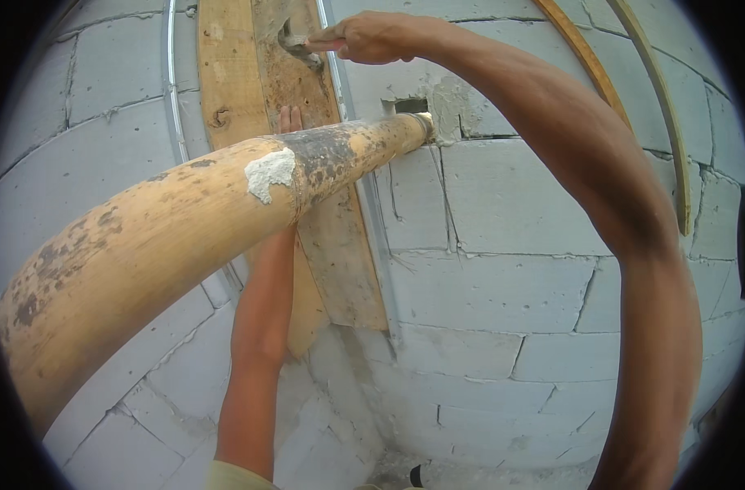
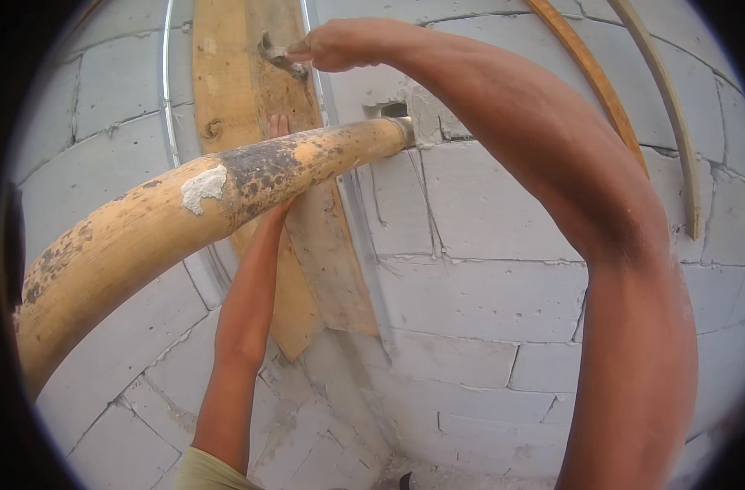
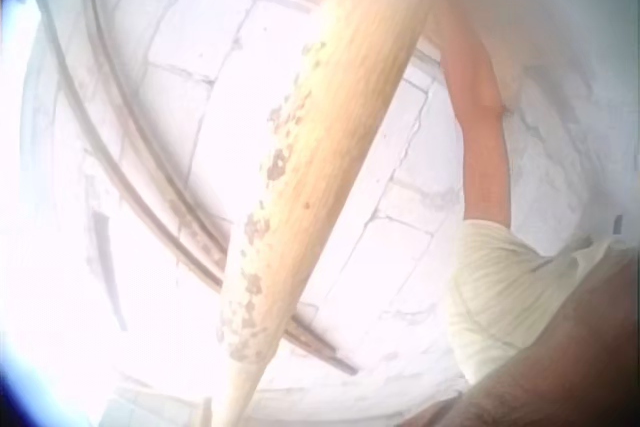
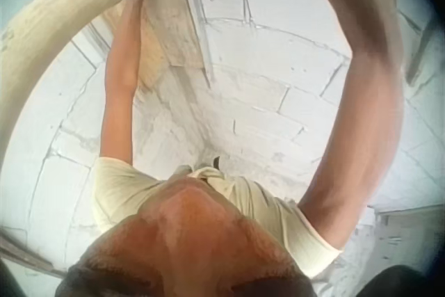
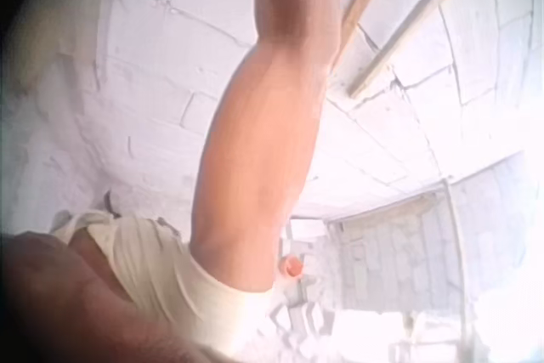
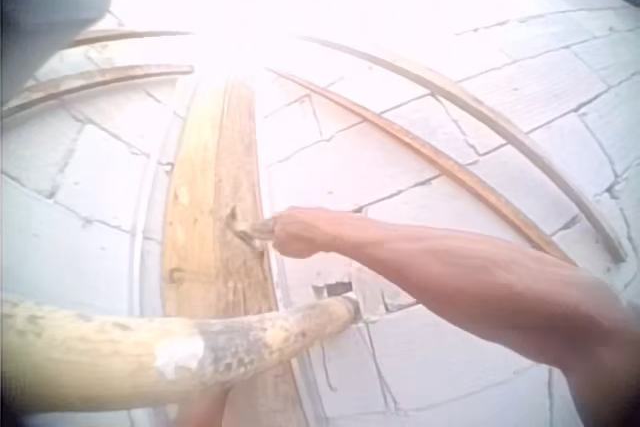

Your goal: The person picks up and carries a wooden board into a room, positions it against a wall corner, and hammers nails into the board using a hammer.

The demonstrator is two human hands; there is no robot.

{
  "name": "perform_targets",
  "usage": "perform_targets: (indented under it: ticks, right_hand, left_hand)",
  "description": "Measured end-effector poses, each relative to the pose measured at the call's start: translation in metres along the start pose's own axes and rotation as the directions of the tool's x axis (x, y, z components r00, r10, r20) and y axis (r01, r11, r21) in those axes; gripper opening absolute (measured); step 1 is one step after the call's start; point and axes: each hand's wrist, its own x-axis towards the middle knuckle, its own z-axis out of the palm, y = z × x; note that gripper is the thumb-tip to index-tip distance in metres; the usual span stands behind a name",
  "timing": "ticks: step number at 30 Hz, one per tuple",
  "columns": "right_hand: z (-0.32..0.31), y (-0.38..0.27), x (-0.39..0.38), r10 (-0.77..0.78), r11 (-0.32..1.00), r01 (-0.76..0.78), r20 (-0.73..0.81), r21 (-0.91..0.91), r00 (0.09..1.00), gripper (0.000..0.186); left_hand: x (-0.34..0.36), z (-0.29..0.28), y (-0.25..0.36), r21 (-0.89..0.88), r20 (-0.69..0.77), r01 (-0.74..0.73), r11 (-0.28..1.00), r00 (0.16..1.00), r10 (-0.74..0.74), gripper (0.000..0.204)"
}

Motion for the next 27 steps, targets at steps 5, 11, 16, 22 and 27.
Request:
perform_targets:
  ticks: [5, 11, 16, 22, 27]
  right_hand:
    - [-0.017, -0.020, 0.006, 0.239, 0.971, -0.228, 0.196, -0.078, 0.951, 0.051]
    - [0.025, 0.026, -0.012, -0.016, 1.000, 0.017, -0.251, 0.000, 0.968, 0.045]
    - [0.033, -0.008, -0.002, 0.231, 0.925, -0.135, 0.245, -0.355, 0.942, 0.042]
    - [0.021, -0.012, -0.022, 0.238, 0.936, -0.193, 0.125, -0.295, 0.963, 0.043]
    - [0.017, -0.004, -0.004, 0.255, 0.885, -0.144, 0.202, -0.442, 0.945, 0.055]
  left_hand:
    - [-0.015, -0.003, -0.061, 0.103, 0.089, -0.178, 0.979, 0.982, 0.169, 0.075]
    - [-0.006, 0.002, -0.027, 0.142, 0.144, -0.165, 0.976, 0.979, 0.144, 0.071]
    - [-0.011, -0.005, -0.057, 0.332, 0.138, -0.206, 0.921, 0.976, 0.168, 0.069]
    - [-0.013, 0.005, -0.059, 0.251, 0.001, -0.309, 0.917, 0.948, 0.319, 0.067]
    - [-0.021, 0.029, -0.097, 0.379, 0.172, -0.187, 0.906, 0.977, 0.129, 0.075]
